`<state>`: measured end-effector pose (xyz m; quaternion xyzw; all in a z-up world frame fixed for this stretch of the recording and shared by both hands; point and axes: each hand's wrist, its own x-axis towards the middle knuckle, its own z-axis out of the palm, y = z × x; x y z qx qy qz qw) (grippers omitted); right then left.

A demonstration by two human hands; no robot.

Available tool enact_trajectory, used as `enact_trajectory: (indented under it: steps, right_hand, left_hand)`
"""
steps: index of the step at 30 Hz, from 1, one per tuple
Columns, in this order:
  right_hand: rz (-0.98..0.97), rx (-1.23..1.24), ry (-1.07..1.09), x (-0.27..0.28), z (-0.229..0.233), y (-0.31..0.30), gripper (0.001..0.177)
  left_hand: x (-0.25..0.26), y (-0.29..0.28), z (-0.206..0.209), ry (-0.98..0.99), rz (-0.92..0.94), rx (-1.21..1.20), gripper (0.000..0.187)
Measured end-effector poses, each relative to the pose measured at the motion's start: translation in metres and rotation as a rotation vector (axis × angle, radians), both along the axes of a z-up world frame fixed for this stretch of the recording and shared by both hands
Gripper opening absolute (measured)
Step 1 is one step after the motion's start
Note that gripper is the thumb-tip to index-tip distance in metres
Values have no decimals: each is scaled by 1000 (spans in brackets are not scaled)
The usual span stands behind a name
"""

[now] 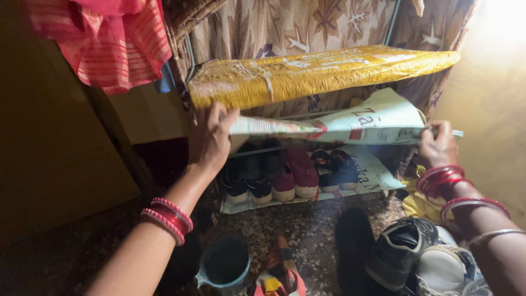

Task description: The person removes multiple pairs of shoes from a multi-tiered shoe rack and places them on the floor. They handle sneakers, sandals, and casual shoes one by one, stacking them in a pile on the ground.

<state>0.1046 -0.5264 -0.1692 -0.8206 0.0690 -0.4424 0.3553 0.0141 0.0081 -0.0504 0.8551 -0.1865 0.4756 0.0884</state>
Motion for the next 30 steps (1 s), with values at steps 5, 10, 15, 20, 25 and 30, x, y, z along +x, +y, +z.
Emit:
enact_trajectory:
  steps: [5,10,15,20,25,30]
  right_hand:
    - [569,774,-155,-7,38,14,23]
    - [468,841,428,-33,12,28,45]
    - [562,936,452,-21,2,29,51]
    - [555,304,-147,-15,24,44,53]
    - [491,606,42,-8,10,38,56]
    - [385,964,532,4,-27,29,38]
  left_hand:
    - [8,7,-31,-228,6,122,64]
    - [4,29,-82,57,-7,304,37]
    - [-16,5,-83,152,-97,266,37]
    - [-13,-33,-119,828,-185,-117,44]
    - [26,-49,-139,1282,-494,-1333,68]
    - [101,-59,-162,962,-466,-1810,52]
